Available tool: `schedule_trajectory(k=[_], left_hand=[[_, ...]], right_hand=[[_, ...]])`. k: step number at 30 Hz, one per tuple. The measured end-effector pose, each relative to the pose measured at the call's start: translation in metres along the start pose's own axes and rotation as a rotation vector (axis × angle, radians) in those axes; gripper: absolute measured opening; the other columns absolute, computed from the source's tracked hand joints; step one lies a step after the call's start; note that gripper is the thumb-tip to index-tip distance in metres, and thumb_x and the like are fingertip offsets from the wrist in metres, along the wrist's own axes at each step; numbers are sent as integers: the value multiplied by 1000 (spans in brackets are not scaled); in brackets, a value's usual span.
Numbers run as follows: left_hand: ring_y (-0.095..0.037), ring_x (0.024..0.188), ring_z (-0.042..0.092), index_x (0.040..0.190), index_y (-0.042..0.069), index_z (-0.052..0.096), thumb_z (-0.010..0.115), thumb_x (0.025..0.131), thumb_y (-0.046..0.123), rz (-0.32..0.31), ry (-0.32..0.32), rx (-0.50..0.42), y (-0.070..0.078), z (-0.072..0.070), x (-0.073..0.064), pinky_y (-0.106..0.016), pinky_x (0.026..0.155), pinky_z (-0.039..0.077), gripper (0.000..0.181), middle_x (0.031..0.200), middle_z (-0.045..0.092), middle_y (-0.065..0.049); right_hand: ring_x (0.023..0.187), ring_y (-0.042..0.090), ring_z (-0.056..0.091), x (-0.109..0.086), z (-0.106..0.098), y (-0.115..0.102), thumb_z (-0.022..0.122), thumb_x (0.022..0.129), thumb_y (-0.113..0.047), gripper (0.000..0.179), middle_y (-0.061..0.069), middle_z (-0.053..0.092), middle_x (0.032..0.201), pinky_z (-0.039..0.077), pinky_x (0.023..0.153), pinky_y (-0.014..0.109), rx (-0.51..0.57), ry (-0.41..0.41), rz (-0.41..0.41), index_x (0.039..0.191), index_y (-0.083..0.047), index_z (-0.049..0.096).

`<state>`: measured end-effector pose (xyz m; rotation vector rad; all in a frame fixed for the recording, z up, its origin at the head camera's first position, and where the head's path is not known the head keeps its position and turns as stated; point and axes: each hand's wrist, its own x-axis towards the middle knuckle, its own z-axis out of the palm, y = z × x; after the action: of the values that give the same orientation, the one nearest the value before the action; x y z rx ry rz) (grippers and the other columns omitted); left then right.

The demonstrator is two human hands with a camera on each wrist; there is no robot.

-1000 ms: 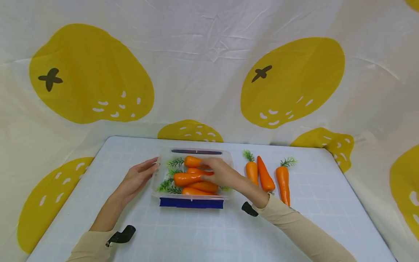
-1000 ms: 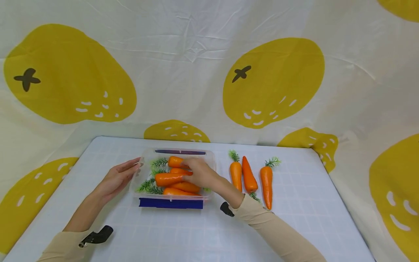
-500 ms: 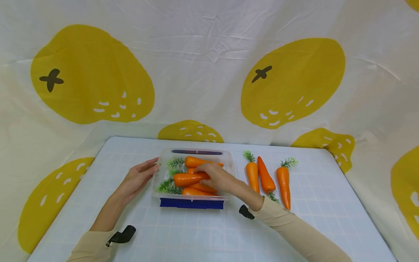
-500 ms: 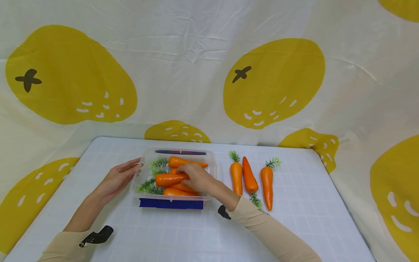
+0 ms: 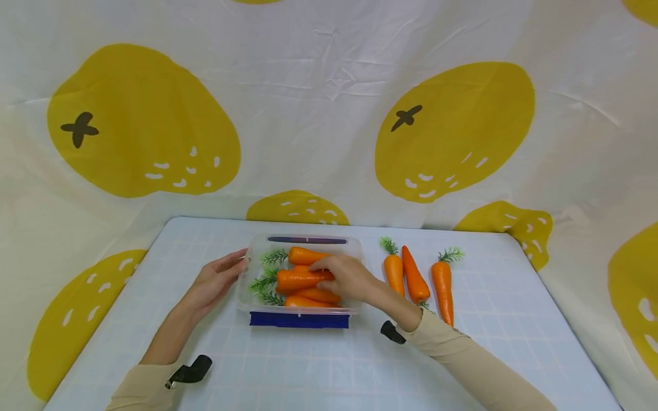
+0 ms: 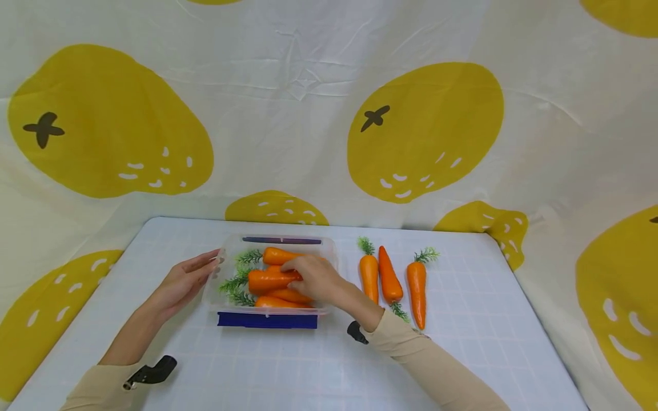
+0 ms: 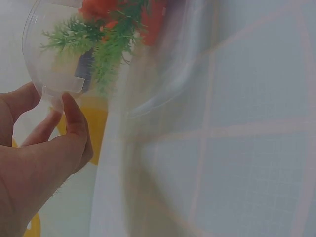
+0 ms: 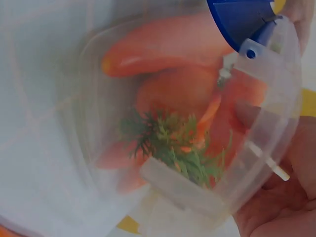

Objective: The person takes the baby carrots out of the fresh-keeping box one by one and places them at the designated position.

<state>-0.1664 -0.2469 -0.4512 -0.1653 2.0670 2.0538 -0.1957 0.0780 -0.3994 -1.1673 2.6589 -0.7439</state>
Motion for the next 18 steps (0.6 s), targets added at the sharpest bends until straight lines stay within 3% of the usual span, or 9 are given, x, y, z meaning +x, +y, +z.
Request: schedule_trajectory(k=[4, 8, 13, 18], left_hand=[[-3, 127, 50, 157, 1, 39, 65, 103, 33, 1, -6, 9, 0, -1, 1, -11, 101, 43, 67, 159, 38, -14], [-2, 126, 50, 157, 1, 38, 64, 104, 33, 9, -13, 12, -1, -1, 2, -10, 100, 43, 67, 159, 37, -16], [-8, 131, 49, 158, 1, 37, 64, 104, 33, 2, -15, 16, 0, -1, 3, -13, 103, 42, 68, 159, 37, -16], [-2, 127, 48, 158, 3, 37, 64, 103, 36, -21, -10, 29, 2, -1, 1, -17, 109, 40, 70, 161, 36, -14]], right_hand=[[96, 21, 66, -5, -10, 0, 79, 92, -11, 32, 8, 73, 121, 56, 80, 30, 24, 10, 25, 124, -5, 74], [92, 19, 66, -10, -21, 2, 78, 93, -10, 33, 9, 74, 117, 58, 79, 28, 72, 24, 39, 125, -2, 73], [97, 20, 69, -18, -33, 8, 79, 92, -11, 36, 8, 75, 112, 59, 85, 26, 112, 56, 38, 126, 0, 72], [97, 19, 69, -27, -45, 14, 77, 94, -11, 35, 6, 75, 113, 59, 87, 28, 170, 70, 49, 127, -2, 72]])
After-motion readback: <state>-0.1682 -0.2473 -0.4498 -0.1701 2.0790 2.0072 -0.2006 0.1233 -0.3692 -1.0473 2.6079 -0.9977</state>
